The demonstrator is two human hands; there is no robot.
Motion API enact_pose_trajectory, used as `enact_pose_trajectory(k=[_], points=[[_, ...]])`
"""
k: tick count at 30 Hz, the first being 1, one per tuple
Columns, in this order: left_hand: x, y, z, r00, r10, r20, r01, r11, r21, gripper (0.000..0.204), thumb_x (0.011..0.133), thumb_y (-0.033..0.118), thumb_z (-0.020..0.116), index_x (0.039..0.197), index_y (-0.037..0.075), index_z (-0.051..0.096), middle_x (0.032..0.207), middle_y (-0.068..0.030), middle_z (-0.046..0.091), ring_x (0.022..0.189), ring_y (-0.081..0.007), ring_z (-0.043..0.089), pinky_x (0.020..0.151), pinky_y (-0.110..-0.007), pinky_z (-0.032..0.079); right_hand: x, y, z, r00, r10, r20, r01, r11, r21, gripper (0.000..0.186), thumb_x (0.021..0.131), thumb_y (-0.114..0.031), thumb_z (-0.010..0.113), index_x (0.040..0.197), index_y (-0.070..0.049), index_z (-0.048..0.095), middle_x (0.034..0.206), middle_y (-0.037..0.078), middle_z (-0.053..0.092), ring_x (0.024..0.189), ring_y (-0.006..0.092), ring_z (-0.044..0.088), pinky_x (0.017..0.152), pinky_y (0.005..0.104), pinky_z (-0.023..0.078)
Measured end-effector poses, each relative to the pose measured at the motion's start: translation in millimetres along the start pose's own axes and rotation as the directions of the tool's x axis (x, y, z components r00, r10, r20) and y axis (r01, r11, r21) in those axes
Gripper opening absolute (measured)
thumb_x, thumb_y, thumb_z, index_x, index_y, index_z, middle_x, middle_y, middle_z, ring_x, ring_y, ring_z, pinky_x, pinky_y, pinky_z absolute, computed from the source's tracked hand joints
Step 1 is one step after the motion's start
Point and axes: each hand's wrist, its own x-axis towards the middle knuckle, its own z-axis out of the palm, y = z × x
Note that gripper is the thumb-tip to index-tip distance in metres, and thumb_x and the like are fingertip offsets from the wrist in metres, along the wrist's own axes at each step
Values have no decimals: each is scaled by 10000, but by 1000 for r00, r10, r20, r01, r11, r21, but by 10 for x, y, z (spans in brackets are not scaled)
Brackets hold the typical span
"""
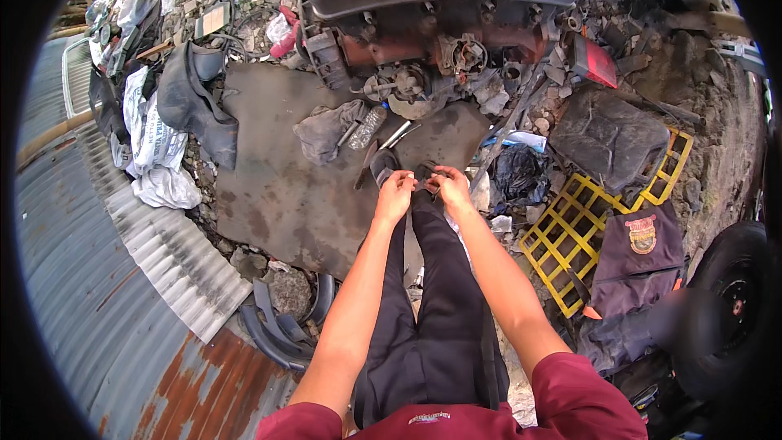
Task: The person removes the bolts from the top of an engine block using a tool and then lifts the metal cylinder head off the engine.
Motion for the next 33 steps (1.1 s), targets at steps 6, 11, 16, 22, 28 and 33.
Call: enact_pose_trajectory(k=[6, 11, 16, 22, 28, 33], points=[[759, -778, -22, 999, -47, 15, 42, 973, 227, 321, 1035, 288, 577, 1169, 10, 665, 1029, -99, 741, 900, -165, 683, 810, -321, 536, 1206, 549, -556, 991, -39, -131, -4, 949, -316, 283, 905, 42, 642, 1187, 55, 620, 952, 156, 675, 762, 225, 709, 670, 331, 624], [1431, -1153, 41, 998, -58, 3, 51, 913, 405, 366, 995, 316, 601, 1155, -4, 679, 1067, -181, 741, 1033, -289, 698, 924, -387, 525, 2149, 1081, -646, 992, -106, -71, 77, 940, -332, 285, 893, 40, 667, 1177, 38, 640, 918, 141, 693, 740, 200, 692, 649, 317, 582], [1781, -1123, 264, 996, -78, 41, 46, 862, 506, 373, 974, 323, 611, 1163, 12, 692, 1098, -207, 739, 1093, -345, 699, 958, -416, 525, 2745, 1543, -784, 967, -153, -203, 92, 955, -282, 329, 884, 16, 687, 1210, 15, 638, 988, 132, 691, 814, 199, 690, 702, 316, 560], [1819, -1104, 358, 993, -102, 61, 49, 818, 573, 370, 999, 299, 592, 1190, -9, 668, 1083, -152, 759, 1065, -278, 715, 944, -374, 520, 2727, 1548, -770, 914, -287, -288, 75, 815, -575, 623, 810, -144, 748, 1368, 45, 548, 1316, 301, 618, 1259, 413, 589, 1057, 436, 469], [1311, -956, 433, 986, -127, 105, 49, 835, 548, 370, 1008, 300, 590, 1184, -17, 663, 1087, -167, 752, 1058, -272, 712, 945, -371, 519, 1824, 897, -986, 968, -223, -115, 72, 687, -723, 551, 863, -190, 719, 1355, 9, 570, 1308, 284, 635, 1239, 442, 600, 1066, 458, 468], [741, -386, 327, 983, -53, 178, -43, 867, 496, 345, 1013, 274, 594, 1192, -13, 660, 1055, -143, 750, 996, -224, 708, 900, -345, 531, 1100, 309, -1354, 941, -284, 183, 312, 522, -794, 337, 881, -195, 706, 1164, -14, 683, 1070, 248, 722, 1062, 419, 679, 941, 481, 528]])
